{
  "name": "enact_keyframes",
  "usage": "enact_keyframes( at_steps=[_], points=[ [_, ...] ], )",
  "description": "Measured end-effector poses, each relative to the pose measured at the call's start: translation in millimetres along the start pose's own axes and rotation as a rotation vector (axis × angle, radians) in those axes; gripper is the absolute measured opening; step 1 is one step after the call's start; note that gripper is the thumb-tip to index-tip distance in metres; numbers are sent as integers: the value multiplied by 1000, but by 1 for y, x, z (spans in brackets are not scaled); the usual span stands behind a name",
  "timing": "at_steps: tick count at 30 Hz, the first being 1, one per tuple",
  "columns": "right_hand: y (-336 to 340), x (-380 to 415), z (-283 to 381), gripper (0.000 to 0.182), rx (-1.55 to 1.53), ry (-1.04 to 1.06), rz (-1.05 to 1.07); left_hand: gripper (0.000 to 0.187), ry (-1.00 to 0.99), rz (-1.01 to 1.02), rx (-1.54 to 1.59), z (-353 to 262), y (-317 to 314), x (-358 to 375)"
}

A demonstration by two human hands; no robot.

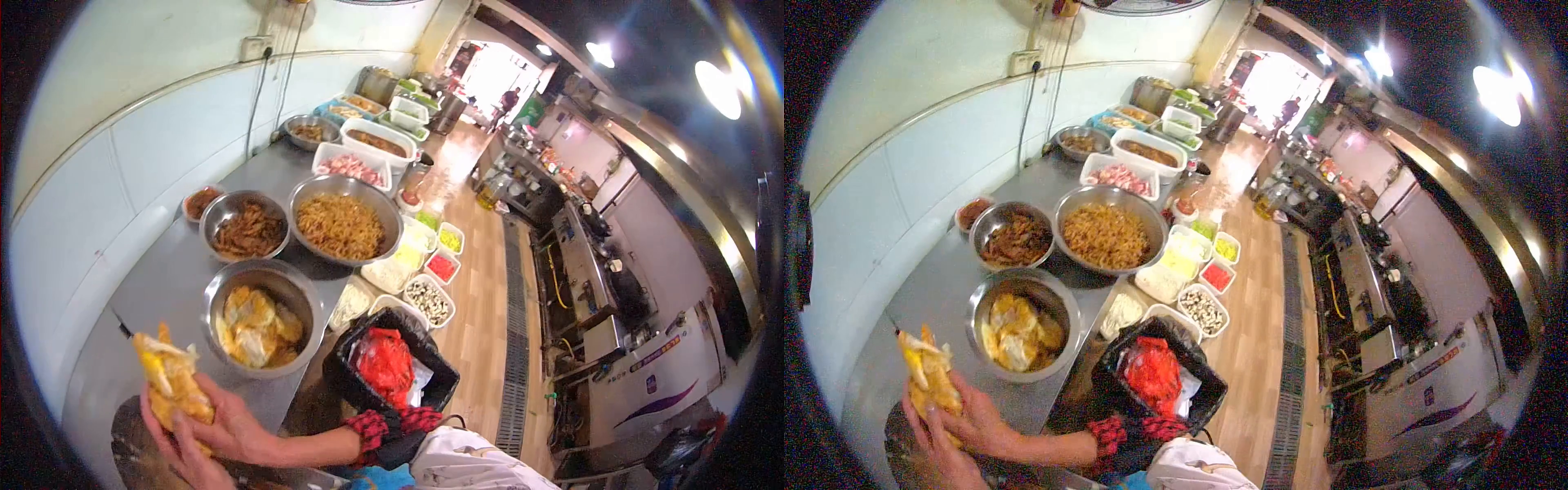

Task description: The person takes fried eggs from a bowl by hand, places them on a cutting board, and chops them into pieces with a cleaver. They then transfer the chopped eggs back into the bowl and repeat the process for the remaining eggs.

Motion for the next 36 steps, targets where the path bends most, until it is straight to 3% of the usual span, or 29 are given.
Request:
enact_keyframes(
  at_steps=[1, 2, 4, 5, 8, 10, 12, 13, 14, 16, 18, 19, 20, 22, 24, 25, 27, 28, 31, 33, 36],
  points=[
    [-26, 8, -5, 51, -181, 44, 56, 30, -347, -100, -660, -53, 22, 18],
    [-46, 15, -20, 51, -216, 17, 79, 30, -326, -120, -700, -43, 43, 21],
    [-89, 32, -52, 49, -259, -38, 115, 53, -34, -57, -124, 2, 93, 23],
    [-111, 44, -79, 48, -350, -228, 104, 49, -12, -153, -274, 7, 119, 35],
    [-163, 78, -142, 47, -369, -335, 88, 47, 44, -239, -709, 35, 193, 60],
    [-176, 96, -176, 50, -272, -462, 137, 44, 81, -285, -632, 54, 214, 73],
    [-180, 109, -203, 50, -31, -433, 234, 44, 161, -240, -841, 102, 243, 84],
    [-173, 103, -185, 52, 287, -499, 450, 47, 155, -154, -992, 145, 263, 91],
    [-161, 107, -187, 52, 293, -501, 451, 47, 157, -155, -987, 171, 267, 98],
    [-138, 103, -183, 47, 556, -75, 594, 52, 190, -83, -1211, 206, 264, 104],
    [-94, 84, -141, 40, 471, 230, 555, 55, 160, -129, -1173, 205, 256, 110],
    [-64, 68, -119, 34, 469, -249, 355, 55, 131, -149, -1195, 200, 253, 108],
    [-44, 48, -87, 33, 736, 16, 346, 55, 110, -182, -1229, 195, 254, 106],
    [7, 28, -67, 29, 743, -193, 126, 54, 8, -203, -1264, 174, 244, 102],
    [22, 28, -51, 29, 720, -50, 78, 52, -84, -328, -1287, 146, 231, 101],
    [17, 32, -61, 29, 682, -74, 142, 49, -8, -291, -1251, 154, 234, 98],
    [7, 66, -94, 34, 946, -232, 378, 41, -248, -286, -1234, 157, 225, 99],
    [-1, 80, -111, 37, 970, -116, 465, 34, -216, -286, -1237, 157, 223, 95],
    [-36, 98, -133, 43, 1051, 1, 540, 28, -158, -369, -1212, 162, 228, 92],
    [-44, 101, -143, 44, 1300, -10, 508, 27, -180, -388, -1141, 160, 231, 93],
    [-38, 97, -158, 43, 1296, 40, 441, 29, -190, -374, -1059, 159, 235, 94]
  ],
)
Point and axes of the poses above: each hand's wrist, its own x-axis away from the middle knuckle, its own y-axis out of the back of the hand, z = x × y, the point moved 7 cm from there along -x, towards the middle knuckle, and after that the axes turned 9 degrees about -x, right-handed, at the moved point
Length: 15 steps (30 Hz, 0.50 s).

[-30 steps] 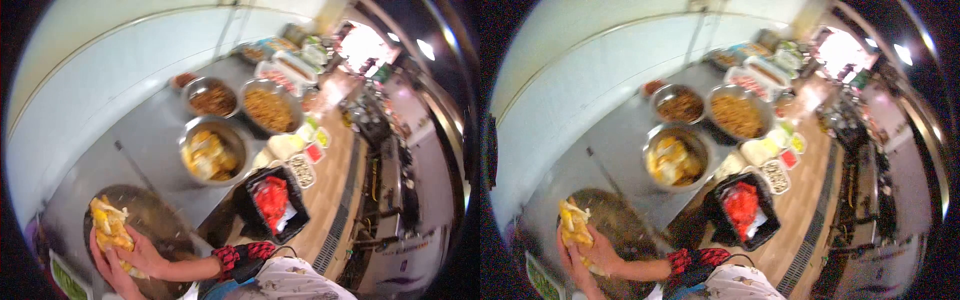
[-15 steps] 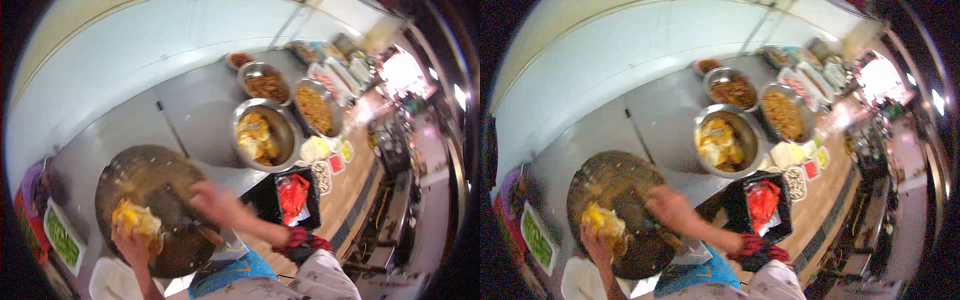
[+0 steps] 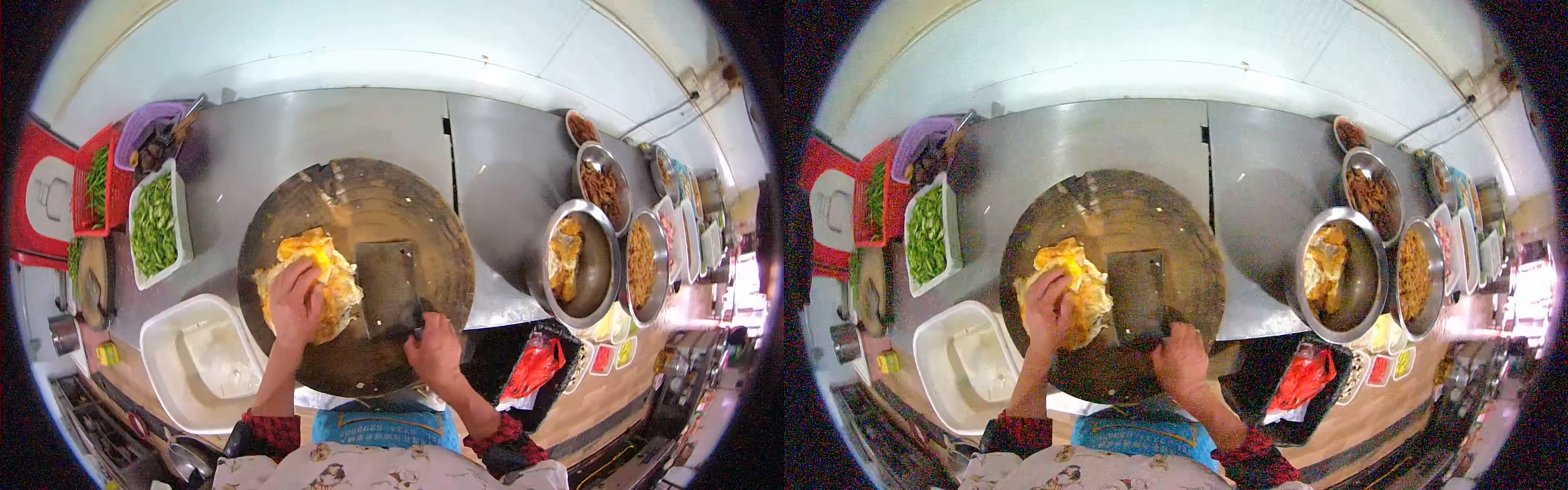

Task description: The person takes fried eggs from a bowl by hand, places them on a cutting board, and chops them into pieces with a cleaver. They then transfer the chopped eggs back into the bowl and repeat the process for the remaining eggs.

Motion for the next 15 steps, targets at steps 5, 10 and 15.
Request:
enact_keyframes(
  at_steps=[5, 10, 15],
  points=[
    [4, -11, 7, 24, -958, -486, 495, 33, 9, 98, 117, 12, 4, 1],
    [38, -25, 78, 23, -140, 89, 92, 31, 41, 58, 147, 21, 16, -4],
    [-7, -27, 128, 19, 106, 362, 226, 32, 49, -65, 105, 26, 12, -3]
  ],
)
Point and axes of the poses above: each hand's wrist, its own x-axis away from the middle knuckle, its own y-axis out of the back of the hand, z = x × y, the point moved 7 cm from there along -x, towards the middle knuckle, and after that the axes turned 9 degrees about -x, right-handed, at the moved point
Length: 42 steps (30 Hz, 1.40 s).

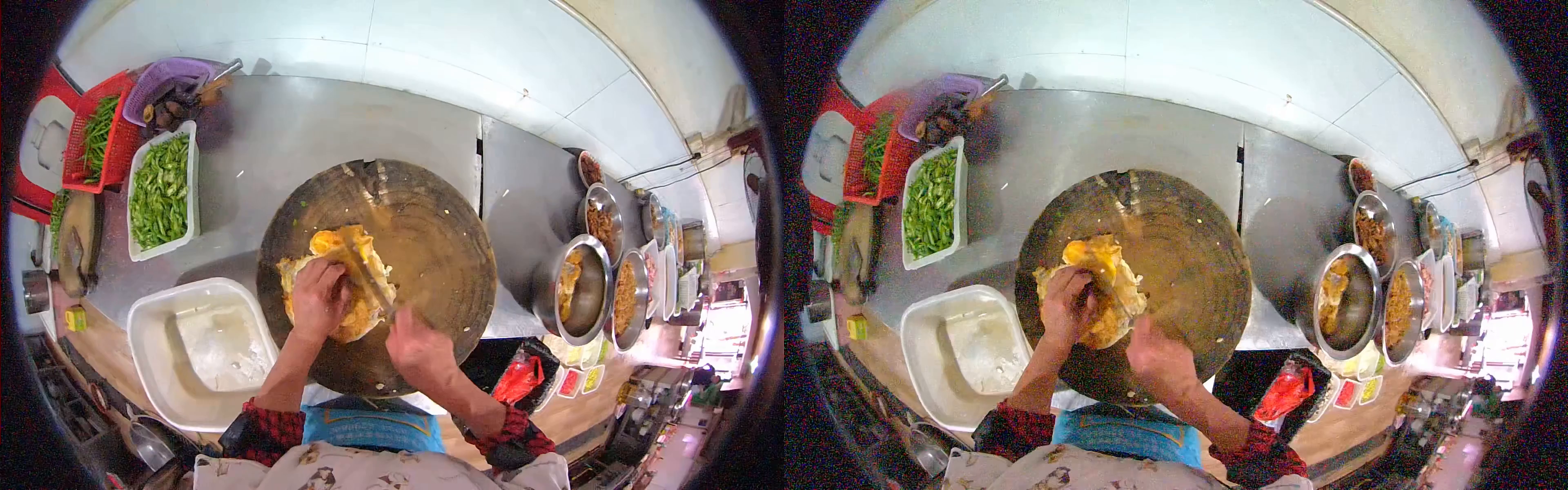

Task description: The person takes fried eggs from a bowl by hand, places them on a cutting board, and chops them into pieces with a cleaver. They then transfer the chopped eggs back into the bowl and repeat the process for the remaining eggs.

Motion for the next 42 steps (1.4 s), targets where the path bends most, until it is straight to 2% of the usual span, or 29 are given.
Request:
enact_keyframes(
  at_steps=[1, 3, 5, 8, 12, 15, 18, 20, 23, 24, 28, 30, 34, 36, 37, 39, 40, 42],
  points=[
    [-13, -2, -2, 18, 16, -18, 74, 32, 7, 1, 13, 3, -3, 1],
    [-14, -4, -2, 17, -34, -79, 90, 33, 30, 85, 35, 8, -11, 3],
    [-18, -10, -4, 17, -26, -248, 235, 32, 37, 111, 36, 8, -13, 0],
    [-45, -37, -10, 26, -56, -175, 279, 31, 35, 142, 6, 4, -23, -3],
    [-56, -78, -13, 30, -135, -240, 235, 28, 41, 157, -53, 4, -25, 0],
    [-44, -67, -39, 25, -123, -301, 170, 28, 45, 145, -2, 2, -16, -1],
    [-6, -40, -26, 25, -186, -317, 201, 30, 57, 70, 3, -6, 16, -13],
    [11, -17, -10, 24, -91, -324, 199, 33, 65, 84, -87, -7, 33, -4],
    [-5, 6, -4, 23, -75, -262, 320, 32, 68, 215, 47, 8, 9, 14],
    [-15, 3, -7, 22, -102, -384, 424, 32, 51, 236, 0, 10, 1, 15],
    [-38, -27, -9, 21, -92, -453, 452, 31, 65, 214, 3, 10, -7, 9],
    [-49, -49, -1, 23, -211, -218, 312, 30, 81, 231, -30, 13, -14, 5],
    [-73, -71, -15, 33, -234, -350, 388, 30, 71, 242, -43, 15, -16, 9],
    [-63, -74, -23, 28, -97, -170, 301, 27, 51, 240, -23, 12, -10, 7],
    [-57, -71, -25, 28, -95, -169, 298, 27, 49, 237, -22, 11, -6, 5],
    [-35, -59, -35, 25, -220, -388, 203, 24, 79, 214, 53, 8, 9, 2],
    [-25, -53, -28, 25, -212, -385, 211, 24, 89, 210, 57, 7, 15, 4],
    [-7, -35, -18, 22, -102, -464, 228, 22, 74, 195, -146, 7, 25, 13]
  ],
)
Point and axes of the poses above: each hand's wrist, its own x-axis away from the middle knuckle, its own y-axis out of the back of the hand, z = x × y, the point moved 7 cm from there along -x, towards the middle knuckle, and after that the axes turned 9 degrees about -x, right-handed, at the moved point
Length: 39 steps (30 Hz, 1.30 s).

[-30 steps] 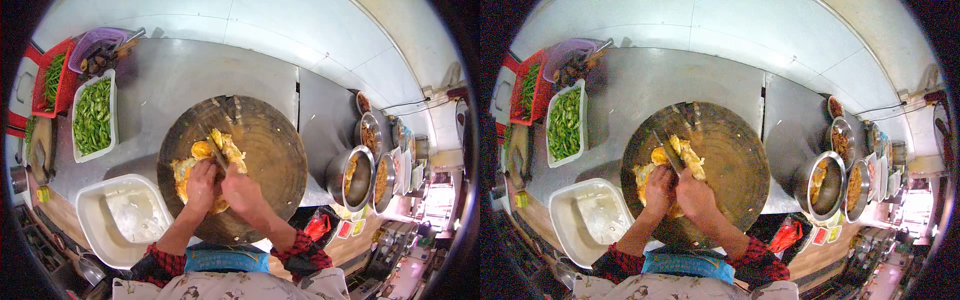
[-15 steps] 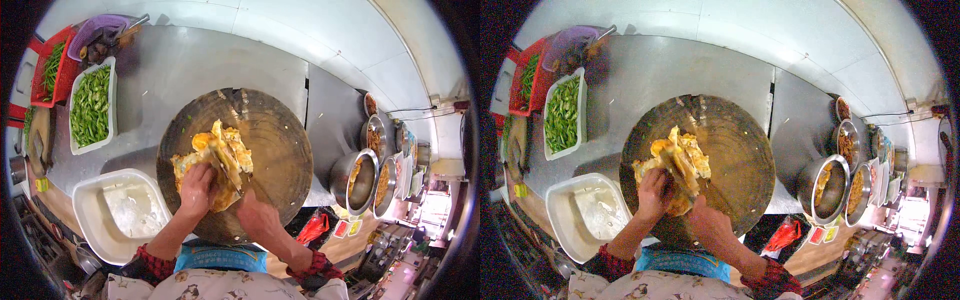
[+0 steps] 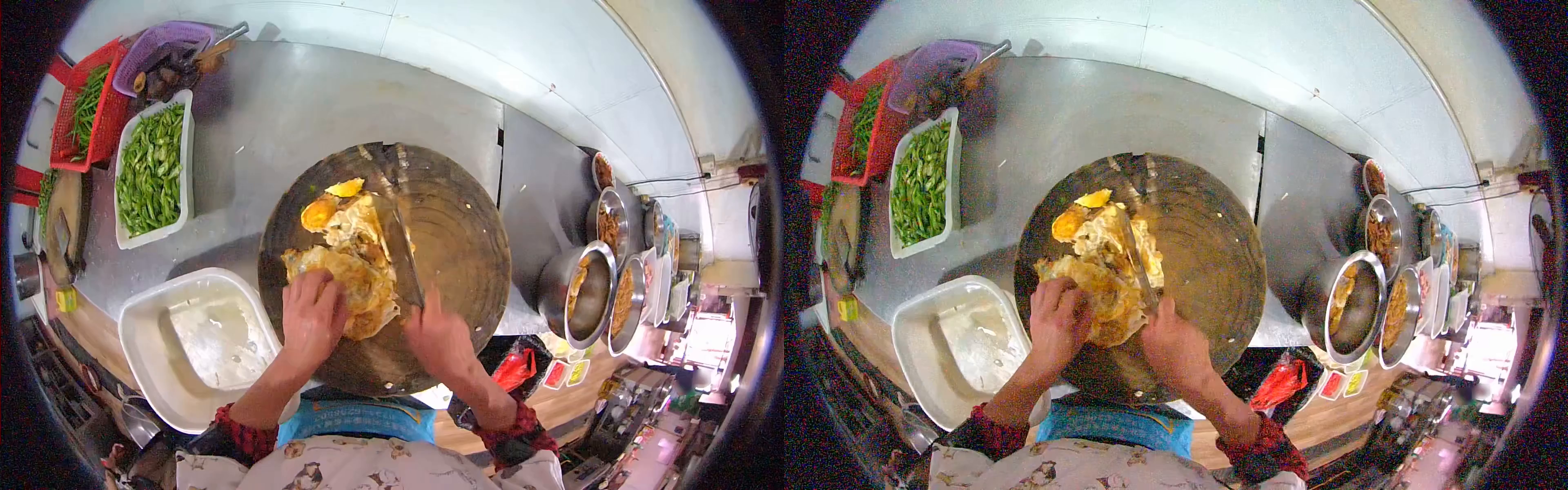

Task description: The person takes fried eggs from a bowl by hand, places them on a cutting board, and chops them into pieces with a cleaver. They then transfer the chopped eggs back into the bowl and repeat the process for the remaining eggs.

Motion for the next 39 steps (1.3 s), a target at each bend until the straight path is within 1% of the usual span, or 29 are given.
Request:
enact_keyframes(
  at_steps=[1, 3, 4, 6, 10, 13, 16, 17, 18, 19, 21, 22, 24, 25, 27, 28, 30, 31, 33, 34, 36, 37, 39],
  points=[
    [4, 11, -1, 22, 5, 0, 9, 22, 9, 4, 3, 3, -2, 2],
    [9, 36, 16, 18, 62, 334, -17, 24, -11, 29, 96, 4, -7, 6],
    [3, 43, 14, 18, 68, 332, -14, 24, -7, 29, 101, 5, -11, 6],
    [-23, 49, 11, 15, 169, 344, 142, 24, 31, 40, 129, 9, -21, 6],
    [-49, 4, 25, 12, 64, 351, 127, 25, 43, 111, 96, 5, -31, 8],
    [-48, -21, 50, 12, -13, 432, 69, 25, 34, 122, -3, 6, -34, 4],
    [-38, -21, 34, 15, 70, 392, 119, 25, -6, 84, 35, 4, -20, 7],
    [-41, -24, 18, 18, 82, 400, 72, 25, -3, 77, 102, 5, -16, 7],
    [-36, -26, 16, 20, 100, 414, 27, 25, 5, 63, 169, 7, -12, 6],
    [-36, -20, 17, 20, 105, 425, 33, 25, 17, 56, 166, 9, -7, 7],
    [-27, 4, 8, 22, 11, 135, 61, 26, 120, 48, 229, 18, 1, 15],
    [-17, 15, 18, 22, 18, 139, 67, 26, 130, 45, 230, 20, 0, 15],
    [-13, 34, 24, 25, 49, 6, 245, 25, 43, 58, 208, 16, -1, 14],
    [-17, 37, 22, 25, 54, 6, 249, 25, 48, 58, 211, 16, -2, 14],
    [-39, 38, 15, 26, 46, -10, 360, 24, 60, 132, 182, 15, -11, 13],
    [-47, 32, 14, 26, 48, -16, 360, 24, 59, 135, 186, 14, -12, 11],
    [-58, 12, 26, 24, -11, 141, 256, 23, 76, 162, 165, 14, -15, 10],
    [-64, 0, 31, 24, -13, 136, 260, 23, 77, 169, 166, 13, -19, 14],
    [-62, -25, 50, 21, -177, 253, 149, 23, 63, 156, 145, 14, -26, 15],
    [-61, -29, 43, 21, -181, 263, 143, 23, 60, 148, 136, 15, -24, 14],
    [-52, -26, 32, 19, -61, 402, 88, 23, 79, 119, 204, 16, -15, 18],
    [-52, -25, 28, 19, -63, 408, 85, 23, 78, 114, 199, 15, -10, 19],
    [-43, -18, 21, 21, -55, 437, -60, 27, 130, 74, 241, 14, 4, 22]
  ],
)
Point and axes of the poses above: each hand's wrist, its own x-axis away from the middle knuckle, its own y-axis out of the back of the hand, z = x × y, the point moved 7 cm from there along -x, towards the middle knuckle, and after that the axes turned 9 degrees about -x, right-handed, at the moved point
